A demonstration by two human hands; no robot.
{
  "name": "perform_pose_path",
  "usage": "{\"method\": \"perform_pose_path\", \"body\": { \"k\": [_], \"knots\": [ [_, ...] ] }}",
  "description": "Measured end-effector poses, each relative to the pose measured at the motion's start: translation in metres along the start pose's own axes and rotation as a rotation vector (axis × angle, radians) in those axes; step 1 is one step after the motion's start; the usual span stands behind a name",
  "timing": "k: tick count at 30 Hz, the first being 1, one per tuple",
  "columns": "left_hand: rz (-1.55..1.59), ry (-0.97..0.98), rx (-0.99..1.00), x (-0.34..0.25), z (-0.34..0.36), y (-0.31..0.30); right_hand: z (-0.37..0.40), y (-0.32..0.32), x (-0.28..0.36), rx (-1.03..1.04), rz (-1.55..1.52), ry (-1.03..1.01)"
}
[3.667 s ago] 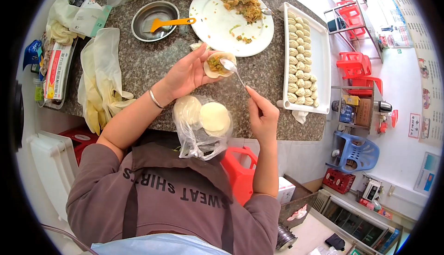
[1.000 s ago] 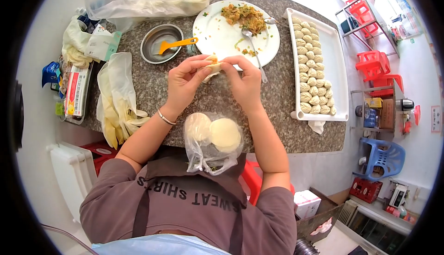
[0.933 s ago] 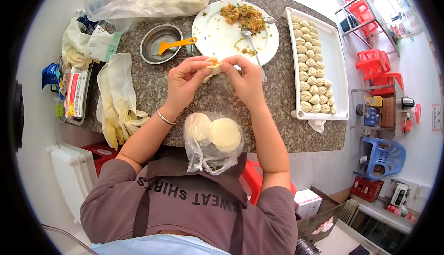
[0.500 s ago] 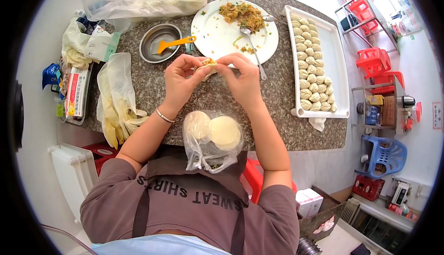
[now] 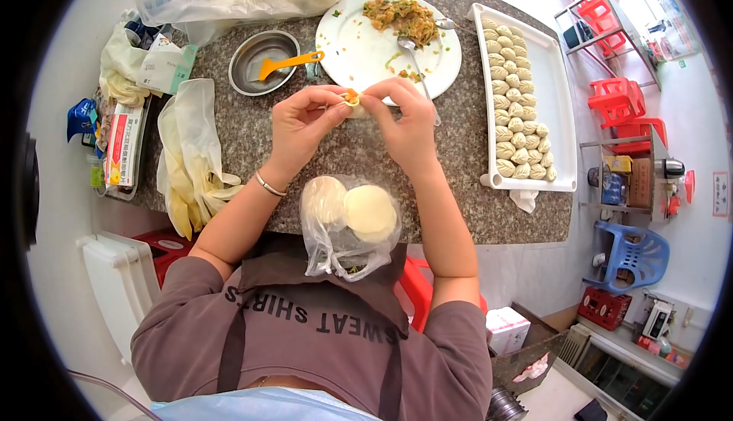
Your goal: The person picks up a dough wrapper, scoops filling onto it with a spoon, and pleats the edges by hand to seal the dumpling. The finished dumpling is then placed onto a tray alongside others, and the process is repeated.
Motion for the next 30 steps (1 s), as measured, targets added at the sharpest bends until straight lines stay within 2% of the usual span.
{"method": "perform_pose_path", "body": {
  "k": [2, 6, 8, 9, 11, 15, 17, 20, 24, 26, 30],
  "knots": [
    [-0.016, -0.079, -0.082, 0.006, 0.0, -0.006, 0.0, 0.002, 0.006, -0.012, 0.064, -0.075],
    [-0.155, -0.036, -0.119, -0.004, -0.001, -0.004, 0.001, 0.002, 0.007, 0.009, 0.093, -0.122],
    [-0.316, 0.142, 0.005, -0.011, -0.001, 0.001, 0.002, 0.0, 0.005, -0.039, 0.095, -0.11],
    [-0.316, 0.141, 0.003, -0.009, -0.002, -0.001, 0.002, 0.0, 0.005, -0.037, 0.095, -0.109],
    [-0.333, 0.268, 0.068, -0.009, -0.002, 0.0, 0.002, -0.001, 0.006, -0.051, 0.114, -0.12],
    [-0.326, 0.259, 0.082, -0.009, -0.002, 0.002, 0.0, -0.004, -0.003, -0.063, 0.026, -0.051],
    [-0.098, 0.084, 0.03, -0.005, -0.002, 0.002, -0.001, -0.005, -0.008, -0.025, -0.047, 0.059],
    [-0.176, 0.149, 0.108, -0.007, -0.001, 0.003, -0.004, -0.003, -0.006, 0.078, -0.042, 0.086],
    [-0.19, 0.21, 0.122, -0.01, 0.0, 0.005, -0.001, 0.0, 0.0, 0.07, -0.009, 0.006],
    [-0.194, 0.136, 0.001, -0.007, 0.0, 0.0, 0.001, 0.0, 0.001, -0.007, 0.063, -0.035],
    [-0.215, 0.024, -0.079, -0.004, -0.001, -0.006, 0.003, 0.004, 0.008, -0.007, 0.043, -0.055]
  ]
}}
Point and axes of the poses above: each hand's wrist, its own z-axis away from the middle knuckle, its own y-axis out of the palm, x = y × z, the point moved 6 cm from there along -z, towards the middle knuckle, and after that the axes turned 15 degrees about -x, right-handed, at the moved point
